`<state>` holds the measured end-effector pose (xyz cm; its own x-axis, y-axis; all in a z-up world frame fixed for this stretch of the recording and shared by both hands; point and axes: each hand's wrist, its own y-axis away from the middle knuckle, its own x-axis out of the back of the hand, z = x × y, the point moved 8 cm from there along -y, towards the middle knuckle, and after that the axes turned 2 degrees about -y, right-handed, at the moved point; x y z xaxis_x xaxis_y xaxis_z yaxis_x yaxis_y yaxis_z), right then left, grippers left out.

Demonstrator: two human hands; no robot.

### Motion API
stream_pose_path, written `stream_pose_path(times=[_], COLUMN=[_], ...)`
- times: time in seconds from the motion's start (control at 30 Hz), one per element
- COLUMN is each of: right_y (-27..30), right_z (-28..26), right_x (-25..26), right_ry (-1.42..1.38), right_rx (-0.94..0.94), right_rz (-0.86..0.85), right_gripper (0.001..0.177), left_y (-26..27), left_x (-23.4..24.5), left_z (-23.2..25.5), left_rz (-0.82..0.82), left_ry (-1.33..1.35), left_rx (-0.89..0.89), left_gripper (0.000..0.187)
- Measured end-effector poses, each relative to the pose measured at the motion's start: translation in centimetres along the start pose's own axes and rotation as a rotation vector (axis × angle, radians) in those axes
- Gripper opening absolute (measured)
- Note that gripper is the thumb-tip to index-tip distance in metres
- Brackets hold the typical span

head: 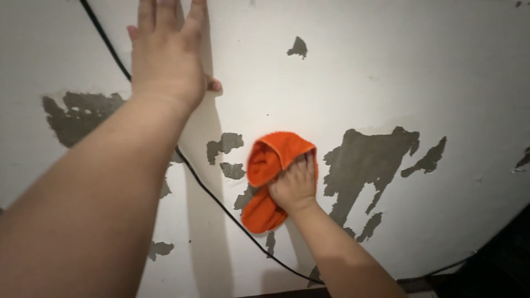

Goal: The person wipes a white wall with an orange cloth, moving the cloth in circular and back-and-forth motions across several patches of gray residue. The person occasionally uses the left hand to steady the wall or guide the cloth. The wall has a black cable running vertically and a mirror above it.

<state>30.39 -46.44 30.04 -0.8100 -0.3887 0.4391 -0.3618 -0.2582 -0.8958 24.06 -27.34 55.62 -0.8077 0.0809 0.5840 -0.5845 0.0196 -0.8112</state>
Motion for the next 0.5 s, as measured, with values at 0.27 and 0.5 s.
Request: stream_pose_path(times=[0.27, 0.5], right_y=[14.1, -1.2], right_z=[4.5, 3.9], right_x=[-7.0, 2.6], right_ry=[0.188, 0.029], right_rx=[0.173, -0.079], right_rz=[-0.645, 0.019], right_gripper=[0.041, 0.061], left_y=[10.3, 13.4], left_x=[-6.7, -9.7], left_z=[-0.5, -1.0], left_rz=[0.072, -0.342], left_ry=[-0.077, -0.164], left_rx=[-0.146, -0.053], left_gripper=[0.094, 0.127])
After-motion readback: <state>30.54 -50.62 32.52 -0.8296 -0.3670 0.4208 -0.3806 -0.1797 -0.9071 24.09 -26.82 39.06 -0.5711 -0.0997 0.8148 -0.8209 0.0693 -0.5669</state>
